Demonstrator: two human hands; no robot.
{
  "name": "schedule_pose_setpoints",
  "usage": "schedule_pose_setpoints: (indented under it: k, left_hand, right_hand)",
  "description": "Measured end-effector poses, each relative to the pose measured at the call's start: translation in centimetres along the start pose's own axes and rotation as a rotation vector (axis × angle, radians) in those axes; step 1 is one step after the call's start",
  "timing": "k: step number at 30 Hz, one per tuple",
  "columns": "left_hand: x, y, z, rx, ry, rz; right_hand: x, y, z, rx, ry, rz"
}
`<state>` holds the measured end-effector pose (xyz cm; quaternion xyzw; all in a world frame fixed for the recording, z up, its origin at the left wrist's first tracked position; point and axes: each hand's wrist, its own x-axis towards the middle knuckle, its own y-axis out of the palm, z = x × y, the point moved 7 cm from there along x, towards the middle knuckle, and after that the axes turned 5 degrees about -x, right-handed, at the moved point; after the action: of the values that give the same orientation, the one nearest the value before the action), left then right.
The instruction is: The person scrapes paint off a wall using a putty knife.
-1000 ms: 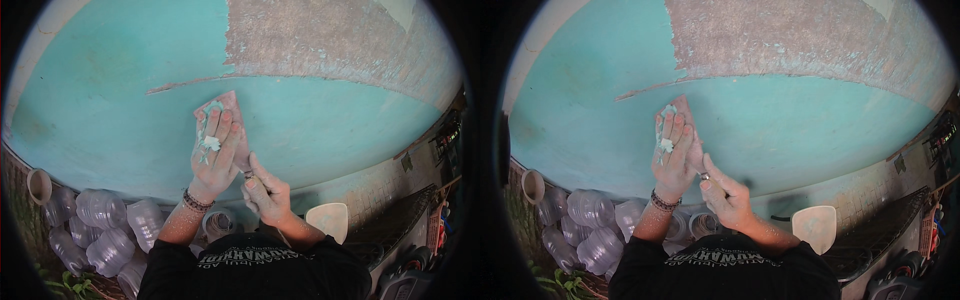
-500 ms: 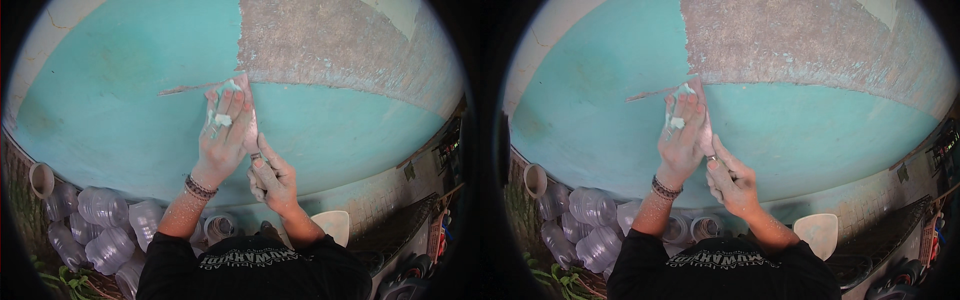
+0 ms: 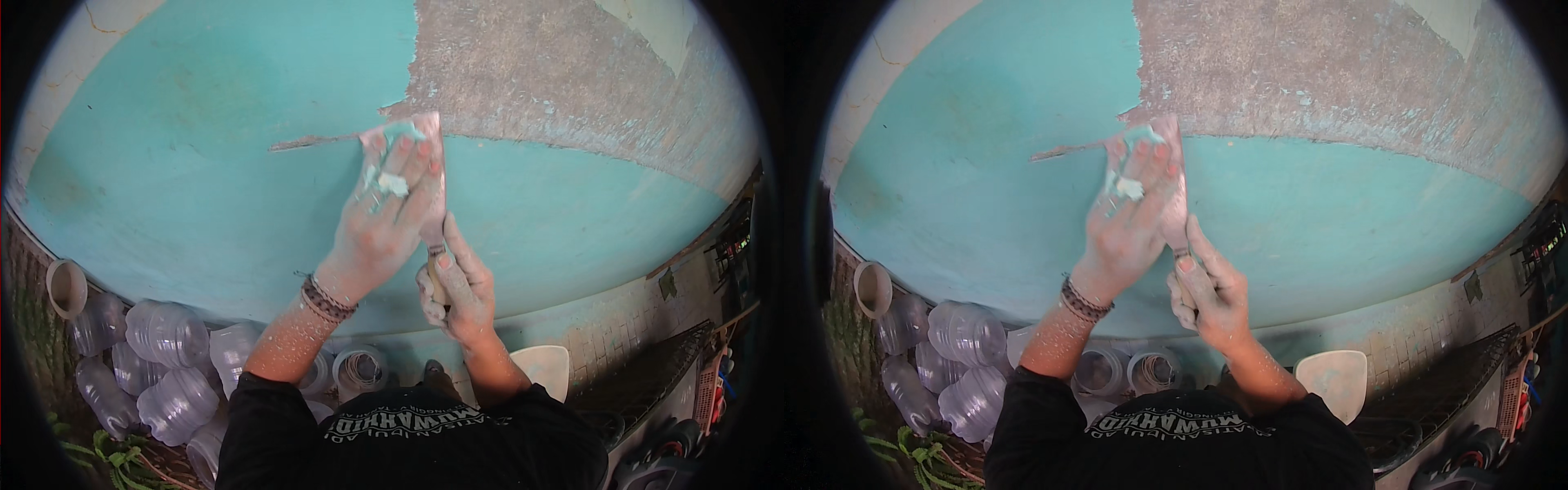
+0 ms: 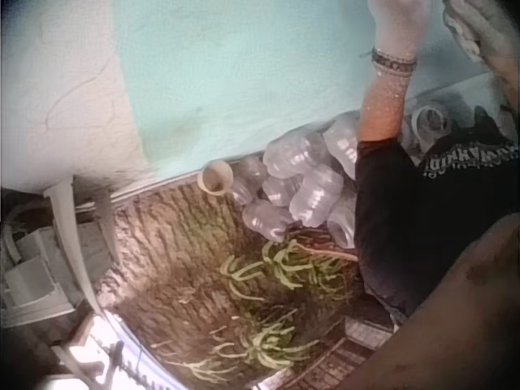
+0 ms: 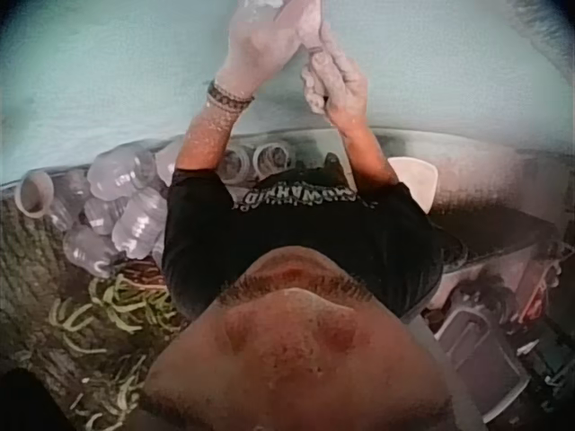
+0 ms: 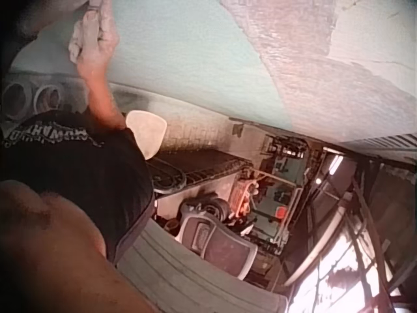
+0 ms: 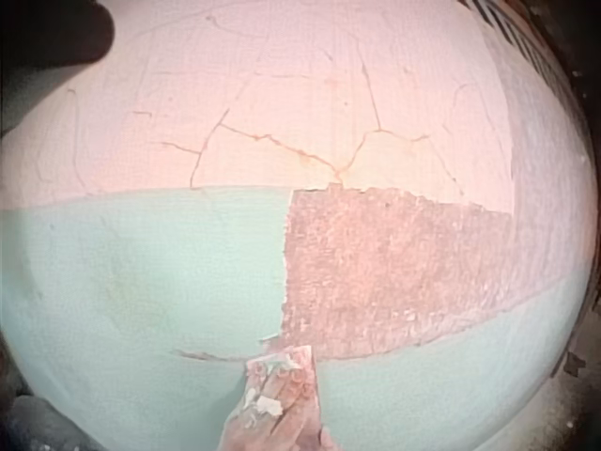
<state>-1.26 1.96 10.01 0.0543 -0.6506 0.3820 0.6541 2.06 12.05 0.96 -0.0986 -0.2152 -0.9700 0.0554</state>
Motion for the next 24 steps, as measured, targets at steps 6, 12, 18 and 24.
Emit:
schedule_pose_setpoints:
  k: [6, 12, 18, 24]
  left_hand:
    - [0.1, 0.0, 0.1, -0.041, 0.013, -0.025]
    - [0.5, -0.8, 0.4, -0.04, 0.021, -0.012]
    - [0.1, -1.3, 1.1, -0.077, 0.067, -0.022]
    - [1.9, -2.0, 1.2, 0.004, 0.066, -0.005]
  right_hand:
    - [0.0, 0.4, 0.1, 0.05, -0.034, 0.0]
    - [-0.5, 1.7, 0.0, -0.028, 0.005, -0.052]
    - [-0.5, 2.6, -0.2, -0.004, 0.028, -0.042]
    - [0.6, 3.7, 1.2, 0.011, -0.048, 0.0]
